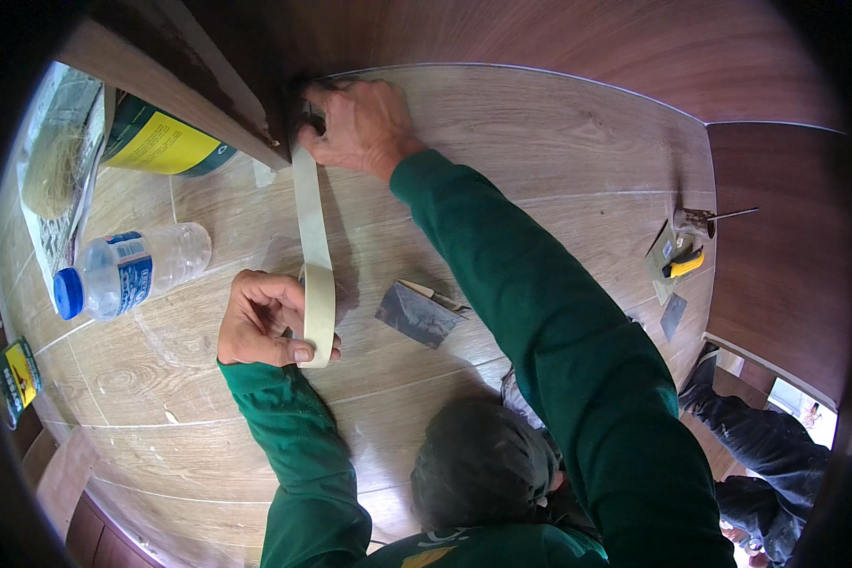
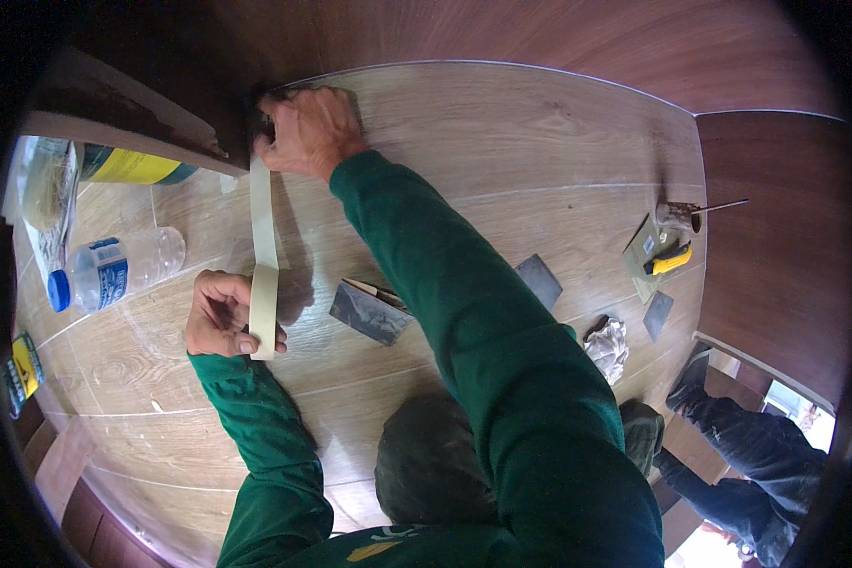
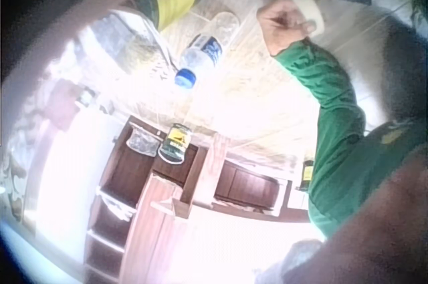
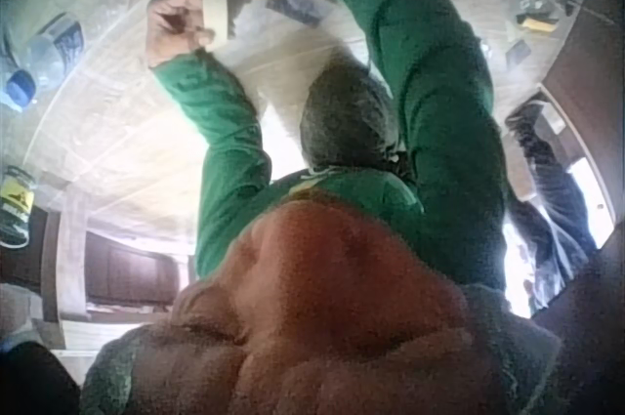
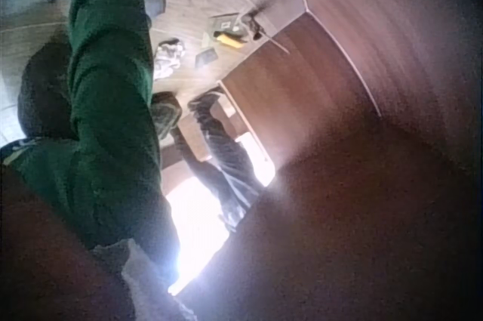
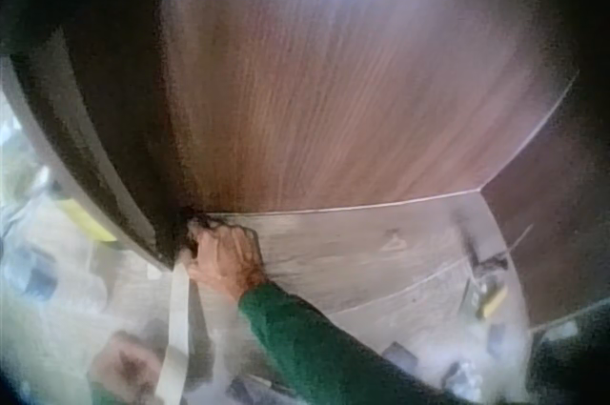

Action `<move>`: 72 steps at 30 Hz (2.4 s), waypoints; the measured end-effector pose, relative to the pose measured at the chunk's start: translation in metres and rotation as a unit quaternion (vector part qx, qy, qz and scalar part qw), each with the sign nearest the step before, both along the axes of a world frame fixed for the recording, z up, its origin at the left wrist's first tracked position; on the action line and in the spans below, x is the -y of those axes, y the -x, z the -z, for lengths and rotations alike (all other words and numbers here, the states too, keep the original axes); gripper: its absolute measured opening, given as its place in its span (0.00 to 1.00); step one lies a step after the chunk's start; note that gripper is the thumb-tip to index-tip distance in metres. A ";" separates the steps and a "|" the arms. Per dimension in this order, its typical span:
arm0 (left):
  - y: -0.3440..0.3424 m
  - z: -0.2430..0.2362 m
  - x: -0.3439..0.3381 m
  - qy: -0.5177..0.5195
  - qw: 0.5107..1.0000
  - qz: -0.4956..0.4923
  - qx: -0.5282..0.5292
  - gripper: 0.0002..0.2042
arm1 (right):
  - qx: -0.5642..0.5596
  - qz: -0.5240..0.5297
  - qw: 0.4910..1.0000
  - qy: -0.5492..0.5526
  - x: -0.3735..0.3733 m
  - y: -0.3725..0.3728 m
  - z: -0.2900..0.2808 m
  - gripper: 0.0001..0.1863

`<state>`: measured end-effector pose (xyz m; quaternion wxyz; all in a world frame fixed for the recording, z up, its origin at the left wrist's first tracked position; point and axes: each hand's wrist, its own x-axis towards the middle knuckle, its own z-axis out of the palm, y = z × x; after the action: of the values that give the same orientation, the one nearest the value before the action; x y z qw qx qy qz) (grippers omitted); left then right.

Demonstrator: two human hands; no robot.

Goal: The person applies masking tape along the seam between two wooden floor panels. They smooth the tape with a sanding block and use a utility knife to trim the excess tape at the corner.

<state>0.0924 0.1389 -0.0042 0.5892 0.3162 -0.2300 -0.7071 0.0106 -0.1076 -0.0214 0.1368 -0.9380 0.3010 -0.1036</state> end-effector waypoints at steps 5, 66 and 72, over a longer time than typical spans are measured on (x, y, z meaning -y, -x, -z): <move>0.000 -0.004 0.000 -0.009 1.000 -0.007 0.002 0.19 | 0.001 -0.003 1.000 -0.001 0.001 0.001 -0.001 0.25; 0.007 -0.011 0.010 -0.049 0.998 0.016 0.043 0.17 | 0.073 -0.081 0.994 0.001 0.004 0.006 0.011 0.15; 0.010 -0.015 0.012 -0.056 0.997 0.007 0.053 0.17 | 0.024 -0.014 0.999 -0.025 0.003 -0.002 0.009 0.18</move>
<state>0.0826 0.1265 0.0109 0.5529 0.3839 -0.2227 -0.7052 0.0131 -0.1106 -0.0304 0.1685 -0.9356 0.2875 -0.1165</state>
